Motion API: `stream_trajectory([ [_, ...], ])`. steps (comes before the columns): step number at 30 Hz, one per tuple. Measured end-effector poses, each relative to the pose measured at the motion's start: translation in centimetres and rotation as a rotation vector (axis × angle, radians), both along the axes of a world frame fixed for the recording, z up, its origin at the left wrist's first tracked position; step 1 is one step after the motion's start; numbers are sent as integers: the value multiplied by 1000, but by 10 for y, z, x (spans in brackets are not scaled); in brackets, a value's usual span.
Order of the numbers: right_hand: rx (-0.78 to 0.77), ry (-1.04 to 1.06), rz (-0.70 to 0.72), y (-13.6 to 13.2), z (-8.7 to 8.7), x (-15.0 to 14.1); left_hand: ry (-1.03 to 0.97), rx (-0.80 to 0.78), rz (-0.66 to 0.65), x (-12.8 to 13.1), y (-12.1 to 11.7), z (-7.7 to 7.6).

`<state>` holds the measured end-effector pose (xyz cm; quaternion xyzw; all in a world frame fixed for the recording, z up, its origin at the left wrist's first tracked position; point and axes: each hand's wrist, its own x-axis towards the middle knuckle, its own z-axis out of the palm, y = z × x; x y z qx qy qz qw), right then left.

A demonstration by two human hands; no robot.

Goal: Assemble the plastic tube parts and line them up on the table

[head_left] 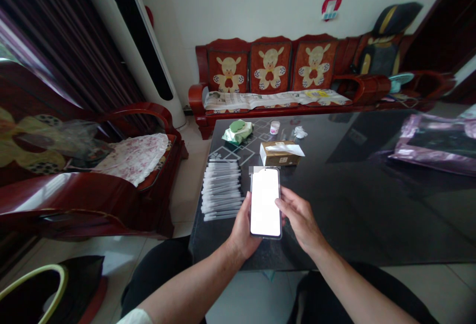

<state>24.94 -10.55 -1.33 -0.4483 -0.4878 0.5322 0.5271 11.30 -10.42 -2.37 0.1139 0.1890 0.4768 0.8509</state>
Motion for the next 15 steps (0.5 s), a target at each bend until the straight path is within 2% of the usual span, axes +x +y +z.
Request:
stream_trajectory([
  [8, 4, 12, 3, -1, 1, 0, -22, 14, -18, -1, 1, -6],
  [15, 0, 18, -3, -1, 0, 0, -19, 29, -29, -1, 1, -3],
])
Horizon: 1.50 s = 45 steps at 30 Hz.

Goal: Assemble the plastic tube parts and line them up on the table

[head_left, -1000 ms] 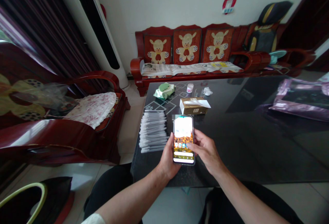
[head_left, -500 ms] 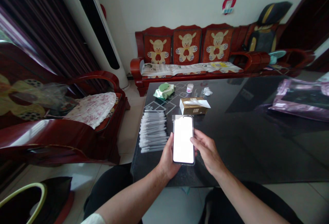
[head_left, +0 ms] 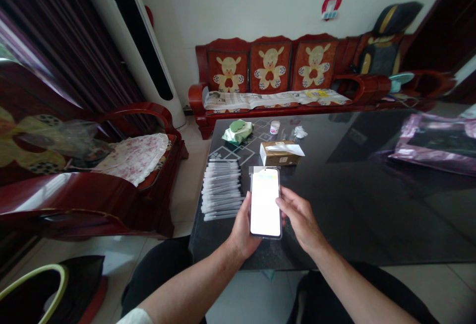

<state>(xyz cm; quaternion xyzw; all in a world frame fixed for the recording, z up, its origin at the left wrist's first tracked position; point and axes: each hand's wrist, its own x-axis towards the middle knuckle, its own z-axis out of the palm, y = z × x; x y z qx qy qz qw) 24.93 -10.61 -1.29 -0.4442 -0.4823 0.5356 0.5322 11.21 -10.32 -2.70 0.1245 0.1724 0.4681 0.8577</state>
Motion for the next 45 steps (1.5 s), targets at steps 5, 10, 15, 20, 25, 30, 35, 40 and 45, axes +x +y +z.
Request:
stream_trajectory([
  [5, -5, 3, -4, 0, -2, 0, -5, 8, -1, 0, 0, 1],
  [10, -15, 1, -25, 0, -3, 0, -7, -2, -9, 0, 0, 1],
  [15, -23, -9, -18, 0, -3, 1, 5, -14, -19, -1, -1, 1],
  [20, -9, -16, -20, 0, -2, 1, 12, -19, -20, -1, -1, 2],
  [25, -3, -25, -20, 1, -2, 1, 8, -22, -15, -1, -1, 2],
  [30, 2, -40, -15, 1, -2, 2, 10, -35, -12, -1, 0, 1],
  [35, -3, -32, -9, 2, -5, 2, 7, -36, -13, 0, 0, -1],
  [40, -8, -35, -8, 1, -5, 2, 7, -31, -13, 0, 1, -1],
  [45, -9, -46, -15, 2, -5, 2, 6, -30, -8, 0, 1, -1],
])
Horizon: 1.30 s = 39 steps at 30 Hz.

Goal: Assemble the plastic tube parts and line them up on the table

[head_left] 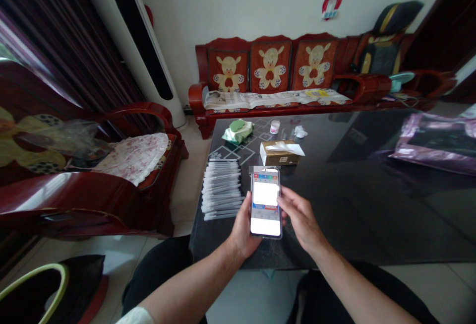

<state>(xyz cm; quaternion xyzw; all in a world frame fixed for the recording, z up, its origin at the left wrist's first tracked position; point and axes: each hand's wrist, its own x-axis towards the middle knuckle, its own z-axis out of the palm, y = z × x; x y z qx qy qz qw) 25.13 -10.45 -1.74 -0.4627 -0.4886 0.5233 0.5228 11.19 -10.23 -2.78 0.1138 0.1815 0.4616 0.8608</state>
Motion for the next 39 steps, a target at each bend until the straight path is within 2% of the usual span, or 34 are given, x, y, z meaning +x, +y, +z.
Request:
stream_trajectory([
  [39, -14, 27, -16, -2, 1, 0, -8, 9, -20, 0, -1, -3],
])
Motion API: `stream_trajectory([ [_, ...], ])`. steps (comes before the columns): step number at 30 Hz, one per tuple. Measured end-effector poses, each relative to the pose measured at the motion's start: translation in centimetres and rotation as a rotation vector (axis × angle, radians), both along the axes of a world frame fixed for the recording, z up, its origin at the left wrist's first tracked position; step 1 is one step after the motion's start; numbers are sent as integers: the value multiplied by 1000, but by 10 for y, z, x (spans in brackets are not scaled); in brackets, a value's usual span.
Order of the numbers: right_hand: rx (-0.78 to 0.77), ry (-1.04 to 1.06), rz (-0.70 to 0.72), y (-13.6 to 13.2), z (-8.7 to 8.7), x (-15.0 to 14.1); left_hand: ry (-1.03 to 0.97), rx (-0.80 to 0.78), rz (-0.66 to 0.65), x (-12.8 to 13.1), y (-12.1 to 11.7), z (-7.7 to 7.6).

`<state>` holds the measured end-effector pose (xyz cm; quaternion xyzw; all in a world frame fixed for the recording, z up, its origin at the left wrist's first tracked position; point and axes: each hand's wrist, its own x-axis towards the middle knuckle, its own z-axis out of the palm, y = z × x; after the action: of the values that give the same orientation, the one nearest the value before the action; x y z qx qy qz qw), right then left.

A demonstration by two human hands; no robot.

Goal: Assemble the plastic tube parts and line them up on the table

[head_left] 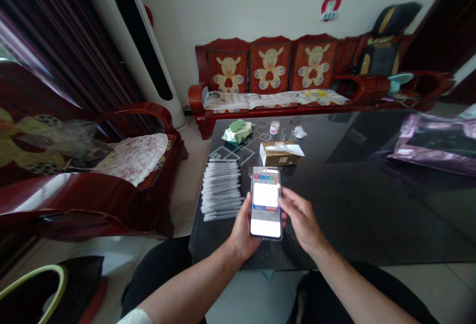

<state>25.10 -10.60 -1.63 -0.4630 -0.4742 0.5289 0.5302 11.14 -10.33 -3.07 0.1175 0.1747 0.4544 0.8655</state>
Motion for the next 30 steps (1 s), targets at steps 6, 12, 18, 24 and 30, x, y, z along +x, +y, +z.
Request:
stream_trajectory([
  [6, -8, 4, -21, 1, 1, -1, -8, 3, -2, 0, 0, -1],
  [12, -3, 9, -24, 0, 0, -1, 8, -5, 0, 0, 0, 2],
  [18, -8, 8, -38, 0, 2, -1, 3, 2, -6, -1, 0, 0],
  [24, -8, 22, -32, 0, 3, -2, -5, 6, -1, -1, 0, 1],
  [30, -11, 19, -46, 0, 2, -2, -20, 28, -13, -1, 0, -1],
])
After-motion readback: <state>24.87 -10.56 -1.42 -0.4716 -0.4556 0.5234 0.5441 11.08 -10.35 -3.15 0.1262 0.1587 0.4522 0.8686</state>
